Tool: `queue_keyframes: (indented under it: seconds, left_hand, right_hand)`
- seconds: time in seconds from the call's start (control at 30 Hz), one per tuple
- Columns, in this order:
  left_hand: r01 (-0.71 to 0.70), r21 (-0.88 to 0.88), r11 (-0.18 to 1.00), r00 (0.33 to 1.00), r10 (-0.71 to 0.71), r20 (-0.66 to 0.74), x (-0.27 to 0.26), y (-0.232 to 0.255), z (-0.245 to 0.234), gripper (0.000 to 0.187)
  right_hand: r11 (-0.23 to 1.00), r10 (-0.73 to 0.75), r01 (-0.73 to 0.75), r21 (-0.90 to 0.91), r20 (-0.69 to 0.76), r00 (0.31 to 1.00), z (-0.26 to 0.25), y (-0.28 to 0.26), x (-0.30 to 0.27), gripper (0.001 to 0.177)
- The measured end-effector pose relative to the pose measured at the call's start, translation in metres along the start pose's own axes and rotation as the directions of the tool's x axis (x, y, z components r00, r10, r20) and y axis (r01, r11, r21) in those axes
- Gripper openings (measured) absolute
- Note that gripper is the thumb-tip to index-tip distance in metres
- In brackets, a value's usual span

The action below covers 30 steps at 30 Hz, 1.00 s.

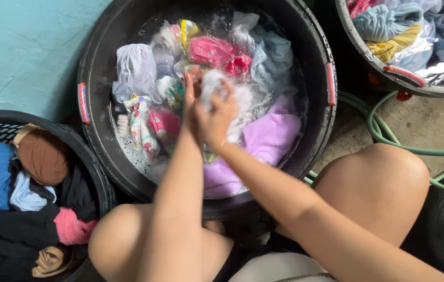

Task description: The person washes clothes by hand in a large basin of soapy water, scrubbing different items including a white shirt and a pink garment before setting them aside.

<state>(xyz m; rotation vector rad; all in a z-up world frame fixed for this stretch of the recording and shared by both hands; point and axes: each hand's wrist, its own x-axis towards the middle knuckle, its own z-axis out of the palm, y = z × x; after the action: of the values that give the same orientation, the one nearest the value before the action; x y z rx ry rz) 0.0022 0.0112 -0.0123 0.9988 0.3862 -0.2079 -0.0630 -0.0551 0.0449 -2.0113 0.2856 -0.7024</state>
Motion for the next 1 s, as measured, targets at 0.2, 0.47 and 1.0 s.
queue_keyframes:
  seconds: [0.2,0.47,1.0]
  left_hand:
    - [0.129,-0.096,0.987,0.988,-0.12,0.093,-0.017,-0.015,0.005,0.034]
    - [0.104,0.716,0.691,0.952,0.14,-0.273,-0.043,0.03,0.002,0.045]
    - [-0.393,0.894,-0.214,0.639,0.636,0.433,-0.021,-0.081,-0.027,0.058]
  right_hand:
    - [0.979,-0.203,0.203,0.028,0.27,0.941,-0.031,-0.048,-0.019,0.022]
    - [0.957,-0.157,0.164,-0.237,0.05,0.986,-0.023,0.095,0.091,0.029]
    - [0.961,-0.182,0.256,-0.106,0.454,0.872,0.038,0.264,0.021,0.076]
